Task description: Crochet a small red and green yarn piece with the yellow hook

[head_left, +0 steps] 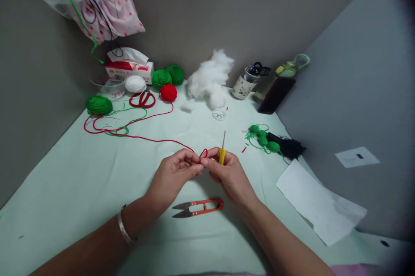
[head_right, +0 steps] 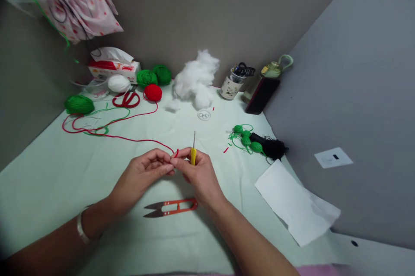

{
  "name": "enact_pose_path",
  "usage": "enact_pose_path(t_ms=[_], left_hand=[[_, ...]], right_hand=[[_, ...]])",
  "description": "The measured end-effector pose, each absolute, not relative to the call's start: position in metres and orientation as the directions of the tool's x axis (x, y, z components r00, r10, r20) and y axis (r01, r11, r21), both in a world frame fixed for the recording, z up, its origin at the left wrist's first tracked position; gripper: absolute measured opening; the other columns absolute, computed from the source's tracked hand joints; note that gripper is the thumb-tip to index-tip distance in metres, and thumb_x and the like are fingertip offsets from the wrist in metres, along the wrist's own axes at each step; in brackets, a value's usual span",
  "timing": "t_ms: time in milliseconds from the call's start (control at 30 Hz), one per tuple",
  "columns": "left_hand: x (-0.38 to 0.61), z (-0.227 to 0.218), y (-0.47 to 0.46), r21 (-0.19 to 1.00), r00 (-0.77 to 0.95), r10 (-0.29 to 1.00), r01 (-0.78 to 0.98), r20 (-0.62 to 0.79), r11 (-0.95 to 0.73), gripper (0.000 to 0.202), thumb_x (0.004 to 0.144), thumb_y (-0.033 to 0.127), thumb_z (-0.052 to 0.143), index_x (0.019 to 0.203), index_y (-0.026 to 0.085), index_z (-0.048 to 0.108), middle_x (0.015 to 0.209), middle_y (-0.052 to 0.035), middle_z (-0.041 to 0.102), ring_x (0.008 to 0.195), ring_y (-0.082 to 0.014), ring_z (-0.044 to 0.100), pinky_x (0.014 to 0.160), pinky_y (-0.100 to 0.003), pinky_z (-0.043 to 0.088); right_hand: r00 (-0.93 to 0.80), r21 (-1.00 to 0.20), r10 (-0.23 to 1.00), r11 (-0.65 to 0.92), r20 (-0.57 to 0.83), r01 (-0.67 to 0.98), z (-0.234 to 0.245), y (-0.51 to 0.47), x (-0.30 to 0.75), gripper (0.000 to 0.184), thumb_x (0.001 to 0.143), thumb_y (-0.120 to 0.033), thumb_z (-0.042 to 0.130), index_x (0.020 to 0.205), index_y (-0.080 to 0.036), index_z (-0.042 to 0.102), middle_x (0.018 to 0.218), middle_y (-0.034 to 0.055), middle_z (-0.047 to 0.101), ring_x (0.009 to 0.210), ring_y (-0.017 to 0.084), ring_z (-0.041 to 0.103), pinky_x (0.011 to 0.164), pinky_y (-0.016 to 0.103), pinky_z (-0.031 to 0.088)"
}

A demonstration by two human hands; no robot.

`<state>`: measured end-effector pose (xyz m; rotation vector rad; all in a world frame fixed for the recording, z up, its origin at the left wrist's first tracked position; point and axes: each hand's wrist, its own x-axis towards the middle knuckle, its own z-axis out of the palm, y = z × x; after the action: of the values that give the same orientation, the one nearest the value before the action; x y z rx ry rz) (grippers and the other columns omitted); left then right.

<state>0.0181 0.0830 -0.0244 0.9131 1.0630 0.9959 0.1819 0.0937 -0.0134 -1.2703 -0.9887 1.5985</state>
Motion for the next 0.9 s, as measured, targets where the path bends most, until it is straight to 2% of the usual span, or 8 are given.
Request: enact_pose_path(t_ms=[200, 333, 467, 567, 633, 700, 800, 900], left_hand=[[0.017, -0.023, 0.081, 0.951, 0.178, 0.955, -0.159, -0.236, 0.264, 0.019, 0.078, 0.035, 0.083, 0.081, 0.02, 0.072, 0.076, -0.0006, 0.071, 0.076, -0.0188, 0.069, 0.075, -0.032, 0.053], [0.014, -0.024, 0.081, 0.925, 0.226, 0.94, -0.227, -0.255, 0.305, 0.02, 0.083, 0.038, 0.081, 0.083, 0.022, 0.07, 0.077, 0.0007, 0.07, 0.079, -0.018, 0.066, 0.079, -0.031, 0.049], [0.012, -0.024, 0.081, 0.899, 0.192, 0.947, -0.313, -0.257, 0.307, 0.021, 0.082, 0.037, 0.084, 0.082, 0.022, 0.07, 0.087, -0.0002, 0.069, 0.087, -0.0184, 0.063, 0.086, -0.032, 0.047], [0.011, -0.025, 0.081, 0.914, 0.126, 0.966, -0.315, -0.227, 0.256, 0.022, 0.083, 0.037, 0.084, 0.08, 0.021, 0.069, 0.09, -0.0008, 0.068, 0.089, -0.0185, 0.06, 0.087, -0.031, 0.045], [0.011, -0.026, 0.081, 0.917, 0.111, 0.97, -0.317, -0.216, 0.241, 0.022, 0.085, 0.038, 0.083, 0.08, 0.021, 0.069, 0.092, -0.0011, 0.068, 0.091, -0.0186, 0.06, 0.087, -0.031, 0.044], [0.011, -0.027, 0.08, 0.915, 0.117, 0.969, -0.322, -0.216, 0.243, 0.022, 0.086, 0.037, 0.082, 0.081, 0.021, 0.068, 0.091, -0.001, 0.068, 0.09, -0.0182, 0.059, 0.087, -0.031, 0.043], [0.012, -0.027, 0.079, 0.9, 0.127, 0.965, -0.349, -0.23, 0.261, 0.022, 0.087, 0.037, 0.081, 0.082, 0.021, 0.068, 0.088, -0.0002, 0.067, 0.088, -0.0175, 0.058, 0.086, -0.032, 0.043], [0.012, -0.027, 0.079, 0.882, 0.134, 0.963, -0.388, -0.234, 0.268, 0.022, 0.088, 0.037, 0.081, 0.083, 0.021, 0.068, 0.088, -0.0005, 0.069, 0.091, -0.0182, 0.06, 0.092, -0.034, 0.045]], right_hand=[[-0.136, -0.927, 0.937, -0.341, -0.321, -0.157, -0.013, 0.093, 0.179, 0.041, 0.064, -0.048, 0.096, 0.076, -0.018, 0.071, 0.056, -0.0077, 0.05, 0.046, 0.004, 0.026, 0.046, 0.025, 0.016], [-0.088, -0.956, 0.96, -0.275, -0.266, -0.105, -0.008, 0.097, 0.192, 0.045, 0.085, -0.062, 0.075, 0.079, -0.018, 0.075, 0.053, -0.0059, 0.044, 0.049, 0.008, 0.031, 0.05, 0.027, 0.024], [-0.001, -0.998, 1.0, 0.006, 0.006, 0.062, -0.001, 0.095, 0.212, 0.053, 0.099, -0.063, 0.055, 0.077, -0.021, 0.078, 0.071, 0.0053, 0.064, 0.073, 0.018, 0.058, 0.068, 0.032, 0.044], [0.092, -0.977, 0.984, 0.137, 0.154, 0.164, -0.001, 0.085, 0.219, 0.061, 0.104, -0.064, 0.045, 0.071, -0.024, 0.076, 0.063, 0.0043, 0.06, 0.061, 0.018, 0.052, 0.058, 0.034, 0.039], [0.115, -0.956, 0.956, 0.25, 0.269, 0.157, -0.002, 0.077, 0.218, 0.058, 0.105, -0.063, 0.045, 0.079, -0.025, 0.08, 0.062, 0.0041, 0.061, 0.057, 0.018, 0.052, 0.053, 0.034, 0.039], [0.055, -0.901, 0.908, 0.403, 0.416, 0.16, -0.001, 0.07, 0.214, 0.042, 0.104, -0.057, 0.054, 0.094, -0.028, 0.083, 0.071, 0.005, 0.07, 0.062, 0.019, 0.059, 0.057, 0.034, 0.045], [-0.072, -0.803, 0.842, 0.533, 0.535, 0.267, 0.003, 0.066, 0.207, 0.014, 0.099, -0.032, 0.07, 0.105, -0.03, 0.082, 0.086, 0.0059, 0.077, 0.075, 0.022, 0.068, 0.067, 0.036, 0.053], [-0.142, -0.728, 0.816, 0.567, 0.561, 0.385, 0.006, 0.065, 0.201, 0.02, 0.095, -0.012, 0.071, 0.105, -0.028, 0.08, 0.088, 0.0047, 0.078, 0.078, 0.021, 0.07, 0.069, 0.034, 0.055]])
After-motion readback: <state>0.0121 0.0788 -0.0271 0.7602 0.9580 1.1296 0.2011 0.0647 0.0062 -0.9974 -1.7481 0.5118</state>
